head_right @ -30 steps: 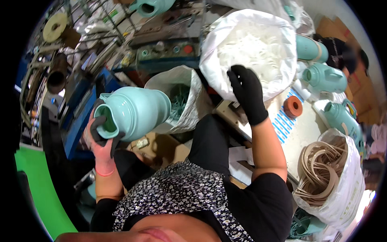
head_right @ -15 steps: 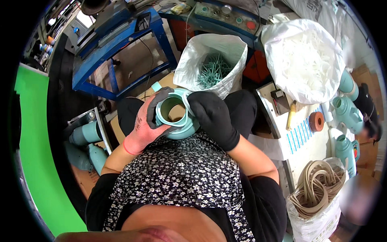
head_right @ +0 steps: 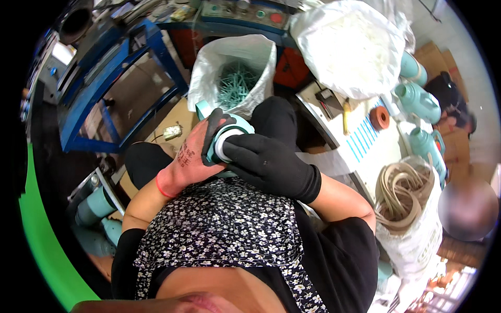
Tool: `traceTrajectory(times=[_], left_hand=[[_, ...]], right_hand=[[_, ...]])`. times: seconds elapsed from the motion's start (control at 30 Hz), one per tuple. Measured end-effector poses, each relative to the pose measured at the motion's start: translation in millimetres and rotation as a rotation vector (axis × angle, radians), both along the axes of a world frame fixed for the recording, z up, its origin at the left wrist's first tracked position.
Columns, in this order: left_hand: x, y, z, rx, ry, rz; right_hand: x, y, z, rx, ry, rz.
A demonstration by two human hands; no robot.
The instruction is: The person assembles light blue plastic jugs by attaching white handles to the bodies. They pick up a jug body, insert a handle, and place the assembled unit on a nearby surface. This process is repeated continuously for multiple units.
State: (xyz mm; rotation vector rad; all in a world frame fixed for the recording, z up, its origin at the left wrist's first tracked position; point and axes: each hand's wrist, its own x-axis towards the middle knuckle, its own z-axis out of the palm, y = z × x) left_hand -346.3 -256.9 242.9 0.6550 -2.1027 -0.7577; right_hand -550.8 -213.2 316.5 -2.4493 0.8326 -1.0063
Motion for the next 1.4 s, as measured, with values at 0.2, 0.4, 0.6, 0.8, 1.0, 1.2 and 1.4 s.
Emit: traceTrajectory(times=[0.2,0.4,0.6,0.8,1.0,1.2,1.4], left_hand=[[-38,2,9,-0.001,-0.143,-0.190],[-77,-4,19,-0.088,-0.259,-0.368],[-116,1,34,-0.173,-0.438,-0.582],[-132,3,40,-0.173,-0.515,-0.564],[-146,7,47,-0.126,-0.542,-0.616],[-66,-82,-9,-0.267,-0.557,0.433],[47,-73,-99,-0.013,-0.665,0.204]], right_hand=[[-37,15,-22,0.243,0.193,-0.046],[-71,33,-39,0.143,0.296,0.033],[-105,49,-95,0.340,0.399,0.141],[-115,55,-79,0.344,0.248,-0.005],[-131,59,-80,0.289,0.280,0.096],[-146,84,-90,0.371,0.176,-0.057],[-231,89,-139,0.139,0.003,-1.067]])
